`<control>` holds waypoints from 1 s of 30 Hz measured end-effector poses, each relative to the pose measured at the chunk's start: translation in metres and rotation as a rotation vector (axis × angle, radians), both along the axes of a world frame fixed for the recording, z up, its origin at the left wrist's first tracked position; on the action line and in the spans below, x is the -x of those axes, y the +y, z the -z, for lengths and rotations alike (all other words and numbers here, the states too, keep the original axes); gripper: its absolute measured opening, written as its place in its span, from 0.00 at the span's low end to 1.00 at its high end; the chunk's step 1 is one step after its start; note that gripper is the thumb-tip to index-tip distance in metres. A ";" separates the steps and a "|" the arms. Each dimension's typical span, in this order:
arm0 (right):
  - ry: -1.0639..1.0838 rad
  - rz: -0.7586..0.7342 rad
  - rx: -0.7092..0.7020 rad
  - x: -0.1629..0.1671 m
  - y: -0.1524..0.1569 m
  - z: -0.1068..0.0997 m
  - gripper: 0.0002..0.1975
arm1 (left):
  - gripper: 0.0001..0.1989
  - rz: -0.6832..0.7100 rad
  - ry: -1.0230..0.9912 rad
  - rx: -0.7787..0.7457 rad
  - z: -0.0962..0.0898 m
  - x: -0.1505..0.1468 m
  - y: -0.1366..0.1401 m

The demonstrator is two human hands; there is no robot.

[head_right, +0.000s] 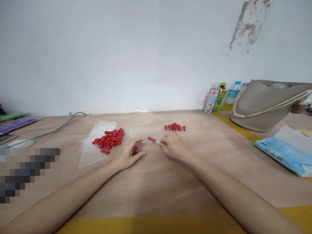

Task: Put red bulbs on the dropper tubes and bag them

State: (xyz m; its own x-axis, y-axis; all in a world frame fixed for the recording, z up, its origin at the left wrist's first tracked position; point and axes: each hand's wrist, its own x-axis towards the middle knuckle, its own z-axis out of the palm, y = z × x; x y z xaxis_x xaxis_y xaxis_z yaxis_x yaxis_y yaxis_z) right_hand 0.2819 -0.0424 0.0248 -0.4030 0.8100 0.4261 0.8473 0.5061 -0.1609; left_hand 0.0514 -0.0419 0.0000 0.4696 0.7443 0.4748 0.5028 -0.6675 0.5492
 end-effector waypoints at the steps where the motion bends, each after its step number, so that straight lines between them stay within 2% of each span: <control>1: 0.051 0.094 0.045 -0.006 0.007 -0.002 0.13 | 0.20 0.003 0.014 0.026 0.000 0.000 0.001; 5: 0.156 0.488 0.146 -0.022 0.039 -0.004 0.17 | 0.10 0.057 0.140 0.062 -0.001 -0.001 0.003; 8: 0.113 0.611 0.138 -0.018 0.058 0.001 0.17 | 0.10 0.058 0.177 0.041 -0.004 -0.001 0.002; 12: 0.030 0.646 0.126 -0.004 0.072 0.012 0.19 | 0.09 0.123 0.188 -0.012 -0.005 -0.001 -0.001; 17: 0.009 0.614 0.084 -0.003 0.070 0.016 0.21 | 0.11 0.207 0.194 -0.045 -0.005 -0.001 -0.002; 24: -0.034 0.564 0.103 -0.004 0.057 0.010 0.18 | 0.13 0.198 0.192 -0.020 -0.004 -0.001 -0.001; 30: -0.027 0.598 0.142 0.004 0.062 0.011 0.14 | 0.13 0.194 0.180 -0.019 -0.004 -0.001 -0.002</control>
